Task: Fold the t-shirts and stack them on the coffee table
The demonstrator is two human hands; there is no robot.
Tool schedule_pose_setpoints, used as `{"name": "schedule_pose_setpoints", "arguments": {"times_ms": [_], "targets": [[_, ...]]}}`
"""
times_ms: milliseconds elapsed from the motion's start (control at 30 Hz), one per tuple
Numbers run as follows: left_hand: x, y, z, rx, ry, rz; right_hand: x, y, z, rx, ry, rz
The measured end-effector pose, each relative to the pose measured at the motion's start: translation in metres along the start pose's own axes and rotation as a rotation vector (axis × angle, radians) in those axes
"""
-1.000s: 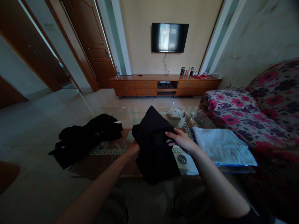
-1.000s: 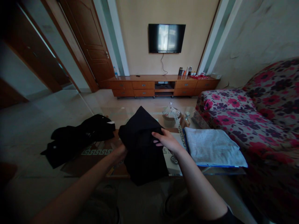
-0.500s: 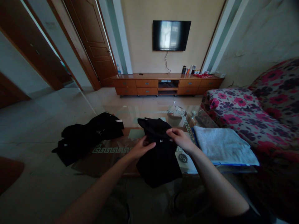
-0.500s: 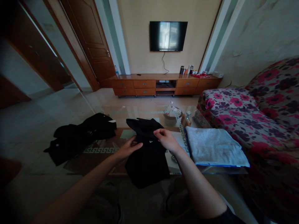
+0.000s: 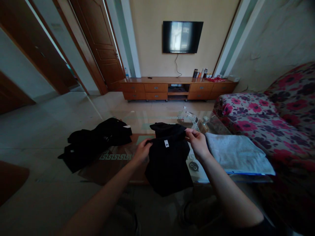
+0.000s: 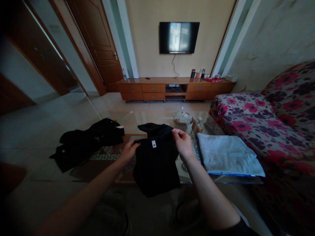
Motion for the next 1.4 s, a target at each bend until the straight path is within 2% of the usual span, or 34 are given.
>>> {"name": "schedule_pose_setpoints", "arguments": {"times_ms": [67,167,267,367,433,500,600,800,867,967,1067,1133,1233,1300,1400], "targets": [[-0.003,0.000,0.001,-0.036,-0.024,-0.085,-0.002,0.000,0.002,-0.035,-0.003,0.016],[-0.008,0.000,0.002,-0.064,-0.086,-0.093,-0.002,0.001,0.002,-0.087,0.006,-0.023],[-0.011,0.001,0.001,-0.086,-0.109,-0.090,0.003,0.002,-0.001,-0.051,0.077,-0.038],[-0.006,0.001,-0.004,-0.103,-0.023,-0.086,0.010,0.003,-0.004,-0.018,0.163,-0.057],[0.000,-0.001,-0.009,-0.045,0.031,-0.008,0.011,0.005,-0.005,-0.038,0.164,-0.088],[0.005,-0.004,-0.013,0.047,0.037,0.092,0.012,0.008,-0.007,-0.063,0.166,-0.114],[0.011,-0.005,-0.018,0.102,0.076,0.117,0.015,0.014,-0.012,-0.109,0.273,-0.224],[0.023,-0.009,-0.027,0.032,0.333,-0.018,0.024,0.032,-0.026,-0.403,0.506,-0.712],[0.024,-0.013,-0.032,0.021,0.378,-0.030,0.028,0.034,-0.030,-0.478,0.583,-0.793],[0.019,-0.025,-0.040,0.034,0.384,0.009,0.035,0.039,-0.033,-0.574,0.661,-0.860],[0.008,-0.040,-0.047,0.079,0.311,0.106,0.035,0.052,-0.027,-0.642,0.624,-0.900],[-0.005,-0.052,-0.051,0.115,0.200,0.164,0.031,0.066,-0.019,-0.661,0.560,-0.955],[-0.035,-0.075,-0.057,0.218,0.004,0.257,0.022,0.094,-0.005,-0.708,0.493,-1.101],[-0.058,-0.095,-0.062,0.319,-0.122,0.368,0.015,0.114,0.002,-0.748,0.498,-1.190],[-0.089,-0.130,-0.072,0.478,-0.288,0.590,0.008,0.142,0.006,-0.745,0.595,-1.202]]}}
Point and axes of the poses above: each hand's wrist, its own z-axis towards the middle knuckle, its own x-axis out of the palm, y = z × x, the point moved 4 cm from there along z, towards the middle knuckle, and after that the axes turned 11 degrees about -x, right-handed, at the moved point
